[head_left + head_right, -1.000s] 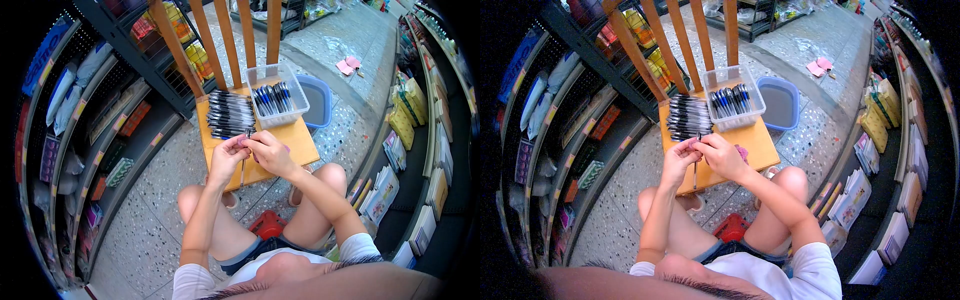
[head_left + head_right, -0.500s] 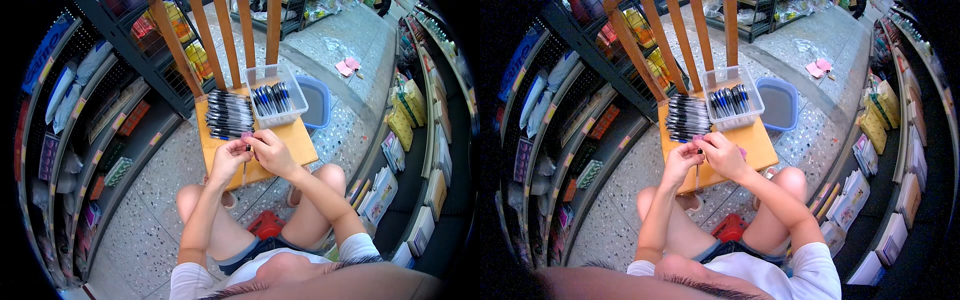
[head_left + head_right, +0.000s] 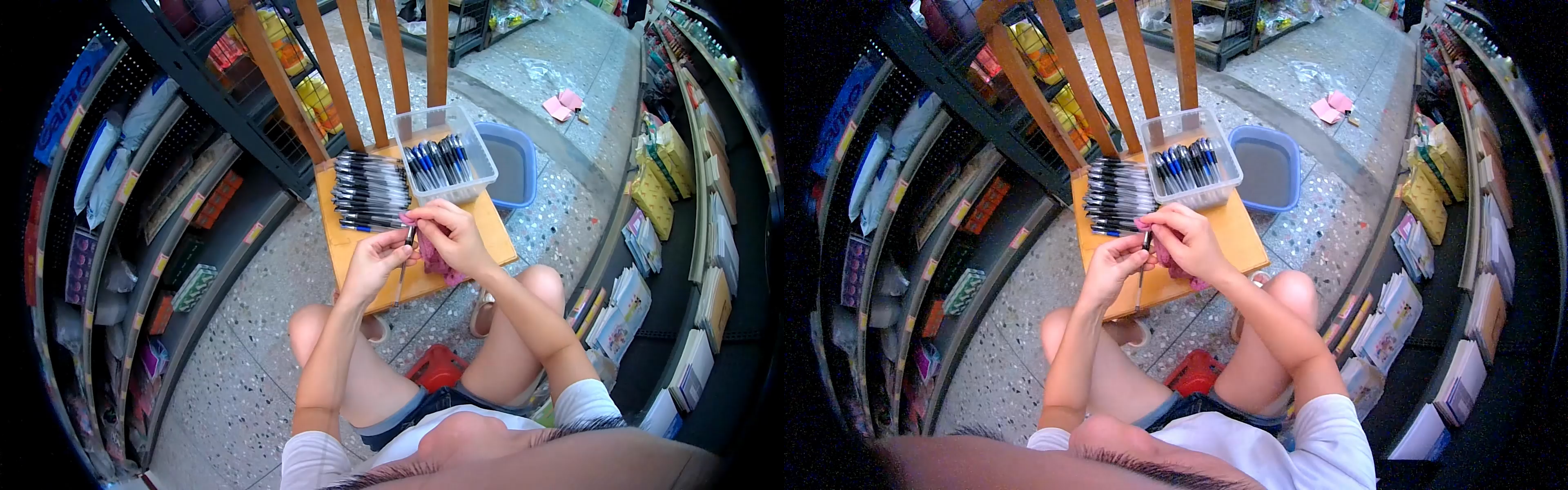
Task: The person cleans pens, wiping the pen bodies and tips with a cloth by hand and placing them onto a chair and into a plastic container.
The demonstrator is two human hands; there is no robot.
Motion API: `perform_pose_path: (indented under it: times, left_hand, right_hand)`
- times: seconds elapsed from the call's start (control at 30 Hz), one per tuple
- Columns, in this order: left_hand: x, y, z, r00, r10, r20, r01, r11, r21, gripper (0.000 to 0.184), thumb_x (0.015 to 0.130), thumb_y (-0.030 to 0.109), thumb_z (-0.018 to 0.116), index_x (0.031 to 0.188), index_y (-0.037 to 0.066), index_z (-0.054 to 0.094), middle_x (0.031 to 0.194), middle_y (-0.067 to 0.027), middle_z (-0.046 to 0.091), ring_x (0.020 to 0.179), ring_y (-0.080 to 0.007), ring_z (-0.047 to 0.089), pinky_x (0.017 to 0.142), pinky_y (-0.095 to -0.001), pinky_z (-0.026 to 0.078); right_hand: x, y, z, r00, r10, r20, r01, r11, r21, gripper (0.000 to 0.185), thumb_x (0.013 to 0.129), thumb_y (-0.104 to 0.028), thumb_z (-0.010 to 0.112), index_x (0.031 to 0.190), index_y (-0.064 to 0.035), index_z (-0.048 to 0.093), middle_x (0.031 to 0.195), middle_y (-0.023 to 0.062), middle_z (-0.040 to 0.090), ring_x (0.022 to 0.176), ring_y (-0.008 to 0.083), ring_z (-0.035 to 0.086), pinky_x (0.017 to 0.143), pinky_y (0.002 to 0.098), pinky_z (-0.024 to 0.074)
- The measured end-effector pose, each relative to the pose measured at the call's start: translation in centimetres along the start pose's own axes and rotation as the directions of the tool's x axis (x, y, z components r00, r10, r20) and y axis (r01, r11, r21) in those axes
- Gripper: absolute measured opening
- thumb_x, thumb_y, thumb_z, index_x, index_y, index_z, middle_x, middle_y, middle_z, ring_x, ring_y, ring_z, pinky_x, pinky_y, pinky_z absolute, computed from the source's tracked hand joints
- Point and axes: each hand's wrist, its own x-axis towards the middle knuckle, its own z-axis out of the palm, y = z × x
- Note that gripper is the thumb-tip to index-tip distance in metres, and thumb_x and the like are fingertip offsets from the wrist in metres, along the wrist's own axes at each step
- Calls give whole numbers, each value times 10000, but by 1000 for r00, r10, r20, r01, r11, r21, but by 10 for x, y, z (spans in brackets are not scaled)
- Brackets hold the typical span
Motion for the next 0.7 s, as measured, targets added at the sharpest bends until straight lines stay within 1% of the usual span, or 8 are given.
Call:
perform_pose_path:
  times: [0.1, 0.2, 0.33, 0.43, 0.53, 0.63, 0.67, 0.7]
  left_hand:
    - [-1, 3, -3, 996, 35, 81, -36, 999, 10, 302, 865, 83, 583, 1139, -39, 547, 968, -78, 634, 844, -144, 619, 780, -282, 505]
    - [-2, 0, -8, 988, 26, 155, -40, 995, 92, 321, 881, 126, 570, 1161, -28, 539, 983, -74, 635, 879, -143, 616, 810, -282, 490]
    - [-3, 3, 1, 981, -15, 193, 0, 997, 80, 321, 893, 115, 547, 1178, -31, 527, 991, -81, 631, 888, -145, 618, 813, -271, 488]
    - [-2, 4, 4, 978, -24, 209, 11, 998, 65, 299, 908, 70, 512, 1181, -52, 511, 1007, -94, 621, 879, -157, 624, 804, -276, 502]
    - [0, 3, 3, 982, -18, 188, 23, 999, -28, 304, 915, 95, 509, 1188, -39, 512, 1019, -96, 620, 873, -156, 625, 806, -287, 508]
    - [1, 7, 2, 989, 19, 148, 3, 988, -151, 309, 917, 113, 514, 1192, -26, 515, 1023, -94, 619, 866, -150, 625, 805, -293, 513]
    - [1, 6, 1, 990, 25, 139, -2, 986, -165, 309, 916, 118, 517, 1191, -23, 518, 1021, -92, 619, 865, -147, 625, 804, -293, 514]
    - [1, 5, 0, 991, 31, 130, -8, 984, -179, 309, 915, 124, 521, 1189, -20, 521, 1019, -91, 618, 864, -143, 625, 803, -292, 515]
  right_hand:
    - [0, 0, 5, 992, 125, 23, -127, 951, 283, 152, 868, -31, 529, 981, 2, 626, 869, 35, 606, 685, 82, 567, 639, 232, 468]
    - [-3, 3, -4, 917, 340, 211, -400, 763, 508, 147, 883, -64, 534, 972, 9, 624, 877, 10, 617, 732, 57, 554, 660, 216, 463]
    - [-2, 7, -8, 910, 365, 198, -413, 740, 532, 153, 890, -94, 536, 972, 12, 611, 853, 5, 618, 744, 55, 548, 663, 202, 454]
    - [-1, 10, -8, 879, 434, 199, -454, 632, 628, 139, 892, -83, 529, 971, 1, 606, 871, 8, 615, 775, 54, 548, 683, 205, 454]
    - [-2, 13, -4, 895, 436, 95, -382, 637, 670, 135, 892, -75, 527, 979, -3, 600, 905, 16, 610, 807, 55, 544, 711, 211, 456]
    - [-2, 10, 2, 972, 229, -44, -181, 861, 476, 118, 862, -45, 554, 952, 0, 616, 946, 41, 609, 822, 83, 556, 737, 222, 459]
    - [0, 17, 0, 994, -81, -68, 90, 985, 144, 139, 814, -3, 584, 942, -8, 639, 916, 61, 595, 813, 128, 571, 710, 238, 468]
    - [-2, 13, 0, 996, -87, -31, 89, 993, 76, 151, 802, 6, 588, 940, -15, 646, 903, 67, 586, 806, 143, 574, 696, 242, 471]
